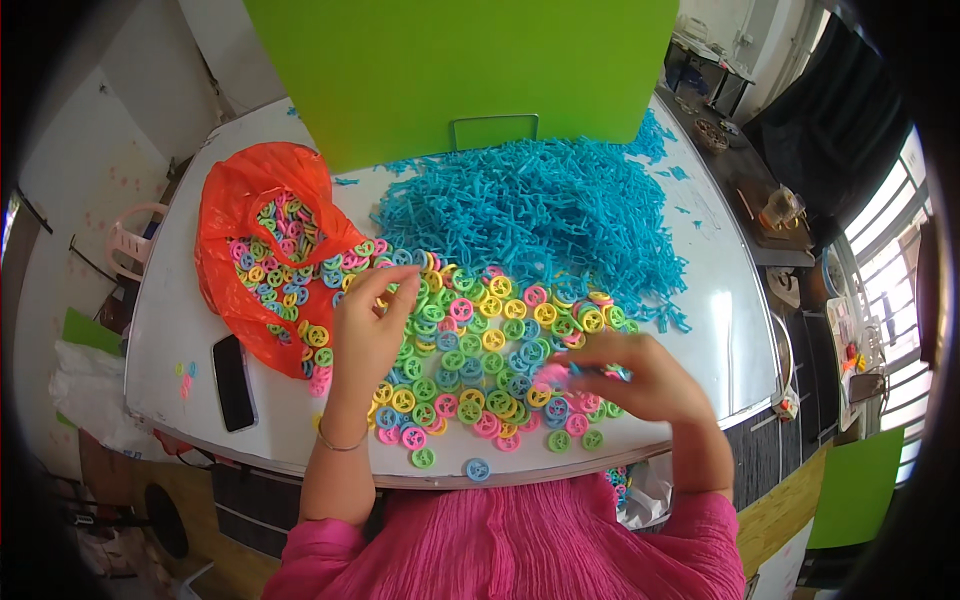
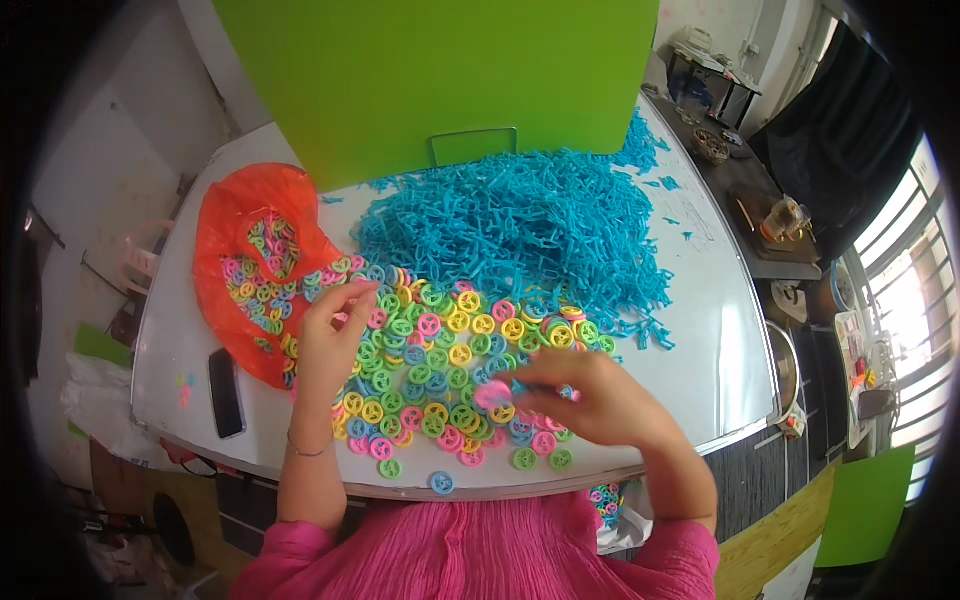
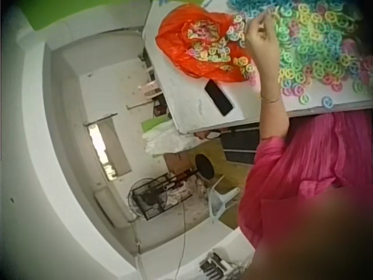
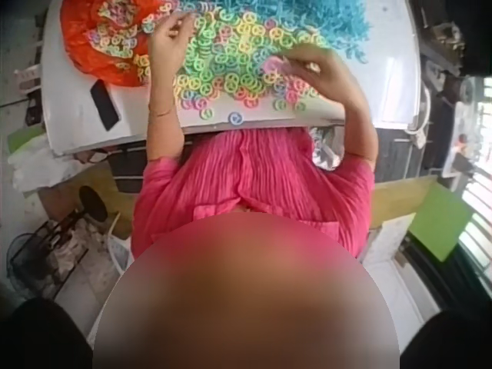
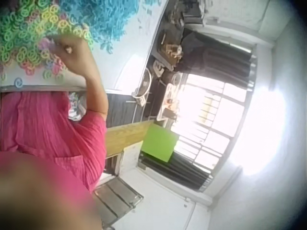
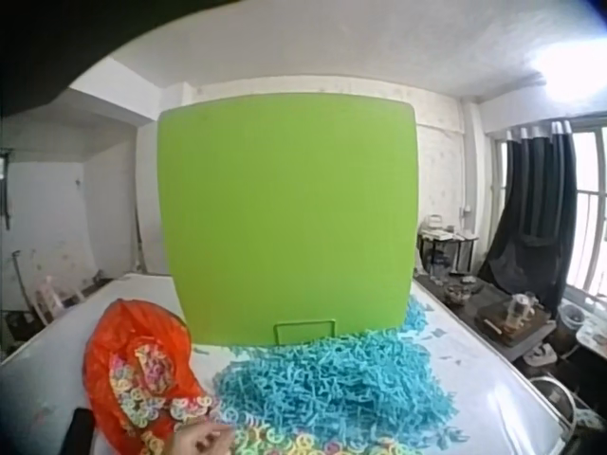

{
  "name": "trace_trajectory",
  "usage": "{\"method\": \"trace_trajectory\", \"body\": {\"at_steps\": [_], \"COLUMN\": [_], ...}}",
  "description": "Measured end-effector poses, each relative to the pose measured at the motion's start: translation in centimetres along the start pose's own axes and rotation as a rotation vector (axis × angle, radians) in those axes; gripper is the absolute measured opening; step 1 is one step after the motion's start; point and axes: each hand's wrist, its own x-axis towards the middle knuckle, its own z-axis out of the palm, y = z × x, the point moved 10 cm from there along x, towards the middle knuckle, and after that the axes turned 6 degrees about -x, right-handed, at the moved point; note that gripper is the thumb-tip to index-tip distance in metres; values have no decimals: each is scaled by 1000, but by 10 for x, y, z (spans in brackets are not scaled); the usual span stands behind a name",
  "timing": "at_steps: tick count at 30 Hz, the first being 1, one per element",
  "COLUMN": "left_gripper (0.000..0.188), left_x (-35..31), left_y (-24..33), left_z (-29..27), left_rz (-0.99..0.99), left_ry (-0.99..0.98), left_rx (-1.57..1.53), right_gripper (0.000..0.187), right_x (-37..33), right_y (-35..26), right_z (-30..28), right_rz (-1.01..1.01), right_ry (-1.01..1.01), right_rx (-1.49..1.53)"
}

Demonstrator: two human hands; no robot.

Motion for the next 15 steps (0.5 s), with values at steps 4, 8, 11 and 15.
{"method": "trace_trajectory", "body": {"at_steps": [4,8,11,15], "left_gripper": [18,19,19,22], "left_x": [-2,-5,-7,-9], "left_y": [-12,-10,-14,-21], "left_z": [-13,6,23,42], "left_rz": [148,85,102,159], "left_ry": [-36,-132,-179,-175], "left_rx": [408,418,405,416], "right_gripper": [36,42,46,43], "right_x": [-70,-142,-153,-114], "right_y": [-10,23,31,9], "right_z": [16,38,40,28], "right_rz": [89,306,282,226], "right_ry": [-582,-968,-955,-763], "right_rx": [-63,-261,-365,-216]}}
